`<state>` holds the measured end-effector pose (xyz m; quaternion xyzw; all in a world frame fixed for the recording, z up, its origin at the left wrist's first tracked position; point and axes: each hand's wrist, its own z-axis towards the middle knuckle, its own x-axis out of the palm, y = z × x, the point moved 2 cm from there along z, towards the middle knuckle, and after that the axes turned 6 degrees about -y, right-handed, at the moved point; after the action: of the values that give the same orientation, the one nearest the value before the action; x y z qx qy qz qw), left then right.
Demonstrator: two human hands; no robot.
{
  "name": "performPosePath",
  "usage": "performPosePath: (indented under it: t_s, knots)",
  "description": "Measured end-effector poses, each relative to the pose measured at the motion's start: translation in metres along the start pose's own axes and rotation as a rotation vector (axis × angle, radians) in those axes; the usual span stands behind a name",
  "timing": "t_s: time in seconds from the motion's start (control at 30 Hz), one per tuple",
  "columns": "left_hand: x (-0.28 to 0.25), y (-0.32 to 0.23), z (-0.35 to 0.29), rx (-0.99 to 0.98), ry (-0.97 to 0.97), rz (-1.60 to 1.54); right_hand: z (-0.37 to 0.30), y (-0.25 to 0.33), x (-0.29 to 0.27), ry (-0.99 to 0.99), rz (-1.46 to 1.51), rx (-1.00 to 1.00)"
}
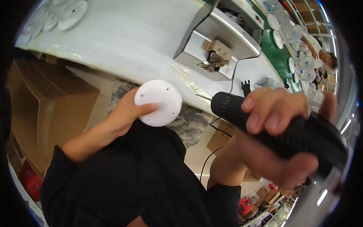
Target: Assembling small electric fans by attaching the base to the motor unit using an electric screwdriver.
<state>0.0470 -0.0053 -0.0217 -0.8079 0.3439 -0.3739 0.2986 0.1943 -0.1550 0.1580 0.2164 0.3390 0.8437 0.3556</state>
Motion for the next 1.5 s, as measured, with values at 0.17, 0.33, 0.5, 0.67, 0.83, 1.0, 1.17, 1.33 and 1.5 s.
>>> performPosePath:
  t_s: [0.17,0.33,0.5,0.67,0.83,1.0,1.17,1.33,1.5]
  knots:
    - [-0.009,-0.005,-0.017,0.01,0.059,-0.085,0.001,-0.007,-0.019,-0.18,-0.062,-0.04]
    - [-0.001,-0.002,-0.007,-0.186,0.09,-0.259,0.018,-0.01,-0.016,-0.25,-0.145,-0.131]
    - [0.001,0.008,-0.008,-0.072,0.053,-0.271,0.023,-0.02,-0.013,-0.234,-0.189,-0.125]
    - [0.001,0.007,-0.005,0.006,-0.037,-0.078,0.022,-0.03,-0.02,-0.129,-0.15,-0.111]
    - [0.002,0.003,-0.009,-0.027,-0.086,0.0,0.036,-0.031,-0.022,-0.073,-0.14,0.077]
    - [0.007,0.003,0.0,0.074,-0.022,0.095,0.006,-0.022,-0.001,-0.033,0.088,0.159]
    - [0.008,0.0,0.001,0.052,-0.03,0.147,-0.016,-0.036,0.008,-0.053,0.067,0.219]
    - [0.009,-0.002,0.002,0.028,-0.01,0.158,-0.019,-0.041,0.008,-0.039,0.076,0.232]
    - [0.011,0.0,0.002,0.092,-0.026,0.124,-0.016,-0.038,0.008,-0.004,0.032,0.21]
